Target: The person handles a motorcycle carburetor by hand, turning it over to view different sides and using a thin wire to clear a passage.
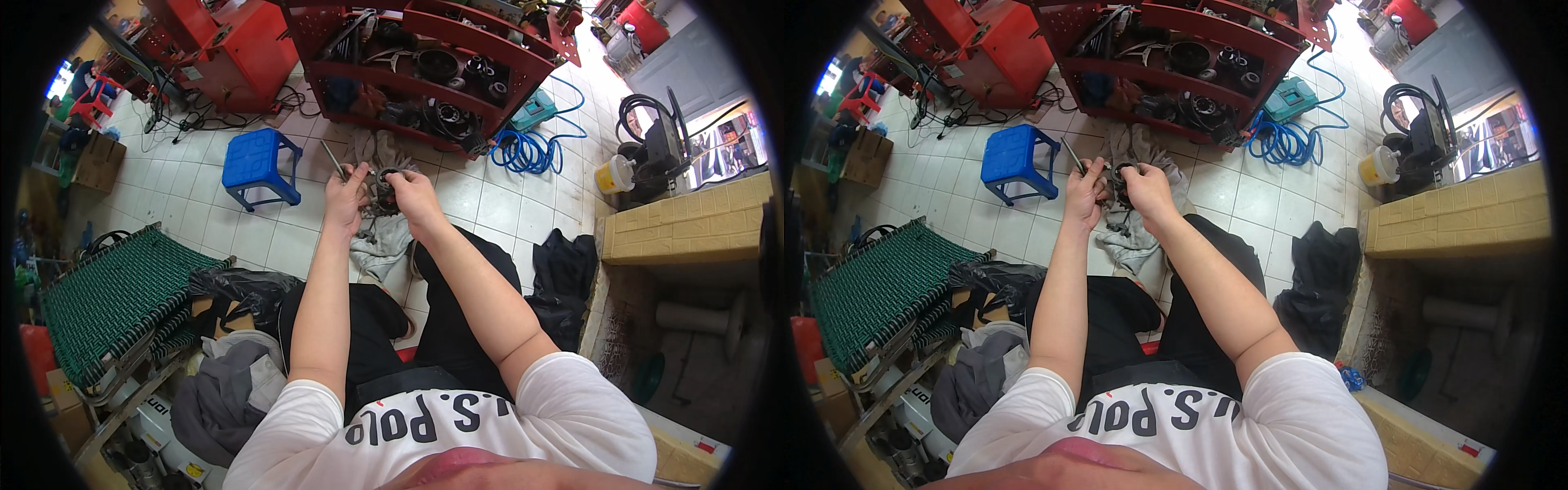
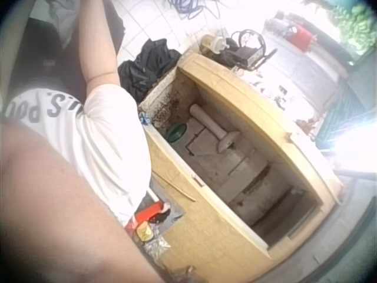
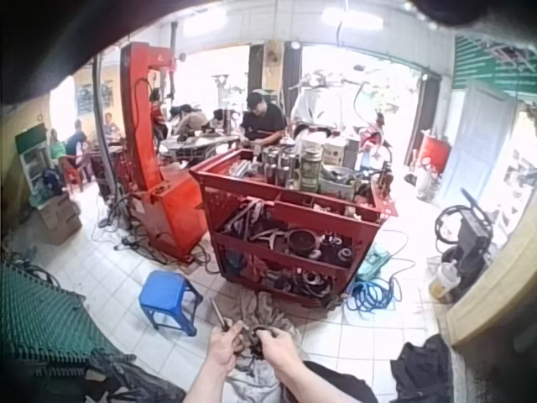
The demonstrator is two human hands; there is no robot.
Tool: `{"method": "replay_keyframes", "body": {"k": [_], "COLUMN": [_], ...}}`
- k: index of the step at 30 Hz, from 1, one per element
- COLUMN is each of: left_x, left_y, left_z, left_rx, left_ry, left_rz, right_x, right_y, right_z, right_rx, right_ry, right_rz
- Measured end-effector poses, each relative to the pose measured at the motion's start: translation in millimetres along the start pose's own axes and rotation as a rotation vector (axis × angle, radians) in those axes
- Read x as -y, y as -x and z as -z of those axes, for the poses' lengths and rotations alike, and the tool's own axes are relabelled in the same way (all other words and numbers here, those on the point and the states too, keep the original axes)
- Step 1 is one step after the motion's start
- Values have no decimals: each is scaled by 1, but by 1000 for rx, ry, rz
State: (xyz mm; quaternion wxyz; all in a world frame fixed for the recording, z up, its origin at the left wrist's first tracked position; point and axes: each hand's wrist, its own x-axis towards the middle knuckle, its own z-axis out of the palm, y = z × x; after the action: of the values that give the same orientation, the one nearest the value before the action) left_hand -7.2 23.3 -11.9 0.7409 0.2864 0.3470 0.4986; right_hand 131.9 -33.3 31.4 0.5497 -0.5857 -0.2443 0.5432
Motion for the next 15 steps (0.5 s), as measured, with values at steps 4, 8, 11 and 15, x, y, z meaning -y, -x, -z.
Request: {"method": "replay_keyframes", "body": {"k": [4,8,11,15], "left_x": [-9,-11,-6,-3], "left_y": [3,4,2,1], "left_z": [-5,-2,-3,-2], "left_rx": [6,99,64,-21], "left_ry": [104,125,76,-15], "left_rz": [103,57,29,23], "right_x": [2,4,5,4], "right_y": [2,3,3,3], "right_z": [2,-1,-1,-1], "right_rx": [-9,-18,-19,-8], "right_ry": [-4,-12,10,10], "right_rz": [4,5,2,-1]}}
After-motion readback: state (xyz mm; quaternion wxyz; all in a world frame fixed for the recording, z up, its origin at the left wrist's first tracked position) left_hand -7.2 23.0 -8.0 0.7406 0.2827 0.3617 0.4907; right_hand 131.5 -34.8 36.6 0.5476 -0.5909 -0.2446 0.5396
